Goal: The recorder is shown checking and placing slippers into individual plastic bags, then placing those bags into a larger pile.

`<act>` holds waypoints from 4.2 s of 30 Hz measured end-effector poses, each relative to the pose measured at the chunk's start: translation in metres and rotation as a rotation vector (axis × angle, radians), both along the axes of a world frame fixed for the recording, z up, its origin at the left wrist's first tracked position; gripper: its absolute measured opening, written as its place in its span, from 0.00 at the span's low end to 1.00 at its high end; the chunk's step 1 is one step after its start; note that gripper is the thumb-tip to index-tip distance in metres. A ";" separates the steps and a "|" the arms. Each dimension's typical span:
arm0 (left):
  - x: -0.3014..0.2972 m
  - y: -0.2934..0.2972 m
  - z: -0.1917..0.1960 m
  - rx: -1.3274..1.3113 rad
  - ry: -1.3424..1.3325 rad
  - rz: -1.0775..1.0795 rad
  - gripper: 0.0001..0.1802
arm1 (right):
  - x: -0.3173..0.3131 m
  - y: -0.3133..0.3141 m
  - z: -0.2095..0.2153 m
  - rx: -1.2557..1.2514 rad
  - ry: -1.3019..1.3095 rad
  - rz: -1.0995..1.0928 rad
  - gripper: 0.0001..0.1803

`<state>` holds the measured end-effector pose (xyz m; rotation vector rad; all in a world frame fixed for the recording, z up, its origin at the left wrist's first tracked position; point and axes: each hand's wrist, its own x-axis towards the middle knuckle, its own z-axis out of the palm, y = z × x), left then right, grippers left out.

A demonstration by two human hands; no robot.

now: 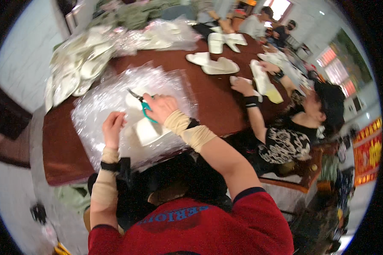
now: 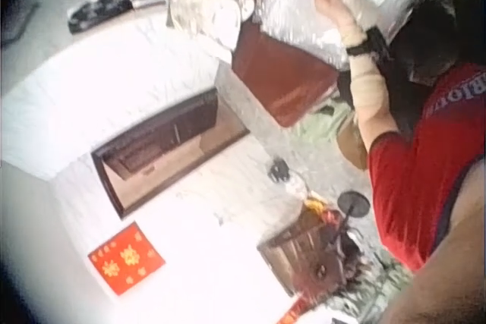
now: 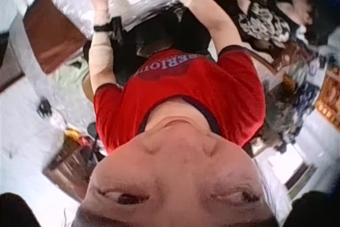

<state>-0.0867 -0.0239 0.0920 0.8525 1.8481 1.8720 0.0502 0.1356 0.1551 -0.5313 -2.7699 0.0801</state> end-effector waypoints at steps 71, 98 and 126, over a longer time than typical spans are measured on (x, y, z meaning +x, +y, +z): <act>-0.069 -0.059 0.001 -0.395 0.903 0.553 0.41 | 0.144 0.207 0.001 0.003 0.144 -0.118 0.15; -0.019 -0.058 -0.035 -0.035 -0.504 0.093 0.33 | 0.052 0.146 -0.150 -0.658 0.447 -0.411 0.31; -0.072 -0.091 -0.045 -0.296 -0.508 0.063 0.17 | 0.103 0.195 -0.121 -0.174 0.471 -0.384 0.23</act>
